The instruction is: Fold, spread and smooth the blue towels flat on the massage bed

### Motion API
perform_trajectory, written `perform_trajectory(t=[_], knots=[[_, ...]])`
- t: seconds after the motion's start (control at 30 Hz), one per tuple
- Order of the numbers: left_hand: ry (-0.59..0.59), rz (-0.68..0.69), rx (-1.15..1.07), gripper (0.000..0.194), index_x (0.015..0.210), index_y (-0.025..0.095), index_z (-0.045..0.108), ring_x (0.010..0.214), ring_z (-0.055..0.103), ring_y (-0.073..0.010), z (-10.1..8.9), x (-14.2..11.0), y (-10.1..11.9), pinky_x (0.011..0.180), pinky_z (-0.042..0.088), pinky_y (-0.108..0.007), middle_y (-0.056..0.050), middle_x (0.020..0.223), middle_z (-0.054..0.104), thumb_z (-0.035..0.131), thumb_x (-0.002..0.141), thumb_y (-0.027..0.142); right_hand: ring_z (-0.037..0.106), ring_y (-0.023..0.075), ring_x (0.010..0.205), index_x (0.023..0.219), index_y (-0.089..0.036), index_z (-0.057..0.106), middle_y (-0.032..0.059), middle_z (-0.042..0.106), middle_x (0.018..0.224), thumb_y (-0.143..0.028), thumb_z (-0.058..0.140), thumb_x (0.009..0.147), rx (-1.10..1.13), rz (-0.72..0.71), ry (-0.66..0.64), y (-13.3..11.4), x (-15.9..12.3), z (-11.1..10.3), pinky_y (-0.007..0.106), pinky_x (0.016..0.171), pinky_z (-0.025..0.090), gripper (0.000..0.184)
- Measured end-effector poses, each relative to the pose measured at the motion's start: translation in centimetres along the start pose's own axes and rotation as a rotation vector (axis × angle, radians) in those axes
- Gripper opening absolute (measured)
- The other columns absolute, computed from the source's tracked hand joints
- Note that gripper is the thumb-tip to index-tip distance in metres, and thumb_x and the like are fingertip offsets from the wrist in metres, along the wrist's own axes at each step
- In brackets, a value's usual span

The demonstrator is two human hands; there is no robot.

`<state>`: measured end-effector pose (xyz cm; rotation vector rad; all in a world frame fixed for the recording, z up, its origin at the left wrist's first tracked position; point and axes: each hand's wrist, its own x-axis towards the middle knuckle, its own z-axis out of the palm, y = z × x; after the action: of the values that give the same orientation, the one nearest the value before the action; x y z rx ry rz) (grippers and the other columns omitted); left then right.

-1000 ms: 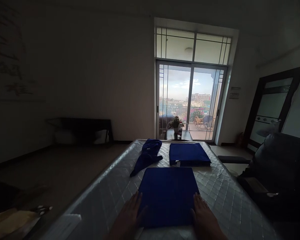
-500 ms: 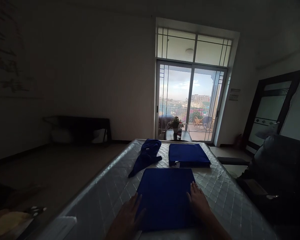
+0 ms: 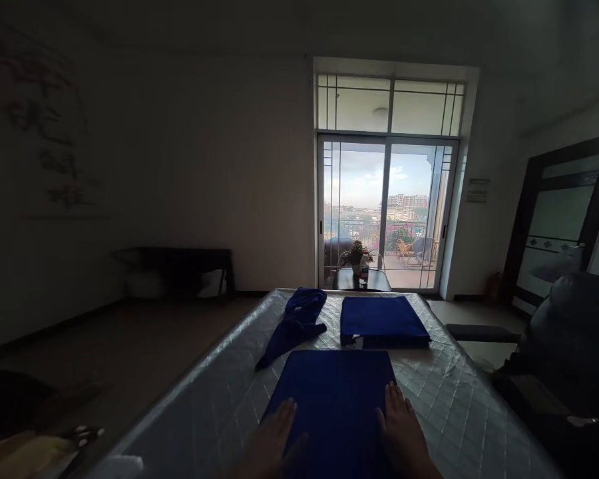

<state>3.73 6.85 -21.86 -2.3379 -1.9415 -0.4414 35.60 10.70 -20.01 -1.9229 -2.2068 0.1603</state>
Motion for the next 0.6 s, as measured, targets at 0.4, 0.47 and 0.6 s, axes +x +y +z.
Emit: perform_trajectory(t=[0.4, 0.47, 0.6], knots=[[-0.132, 0.265, -0.215, 0.068, 0.157, 0.013, 0.037, 0.154, 0.028, -0.0268, 1.6, 8.2, 16.2, 0.126, 0.027, -0.051, -0.015, 0.163, 0.035, 0.019, 0.107, 0.056, 0.015, 0.0251, 0.156, 0.157, -0.002, 0.032, 0.0158, 0.025, 0.166, -0.018, 0.023, 0.097, -0.088, -0.042, -0.019, -0.3, -0.7, -0.9, 0.043, 0.126, 0.020, 0.063], [-0.138, 0.254, -0.187, 0.069, 0.157, 0.014, 0.038, 0.153, 0.030, -0.0280, 1.6, 7.7, 14.8, 0.125, 0.028, -0.054, -0.016, 0.163, 0.036, 0.020, 0.106, 0.058, 0.015, 0.0249, 0.156, 0.158, -0.001, 0.030, 0.0162, 0.024, 0.166, -0.026, 0.023, 0.100, -0.047, -0.011, -0.016, -0.4, -0.6, -0.9, 0.043, 0.126, 0.020, 0.063], [-0.152, 0.179, -0.110, 0.071, 0.158, 0.015, 0.035, 0.154, 0.027, -0.0276, 0.7, 6.2, 9.7, 0.125, 0.027, -0.054, -0.013, 0.164, 0.033, 0.019, 0.106, 0.060, 0.013, 0.0239, 0.157, 0.159, -0.001, 0.026, 0.0145, 0.020, 0.167, -0.033, 0.022, 0.102, 0.017, 0.027, -0.019, -0.4, -0.4, -0.8, 0.043, 0.127, 0.016, 0.065]])
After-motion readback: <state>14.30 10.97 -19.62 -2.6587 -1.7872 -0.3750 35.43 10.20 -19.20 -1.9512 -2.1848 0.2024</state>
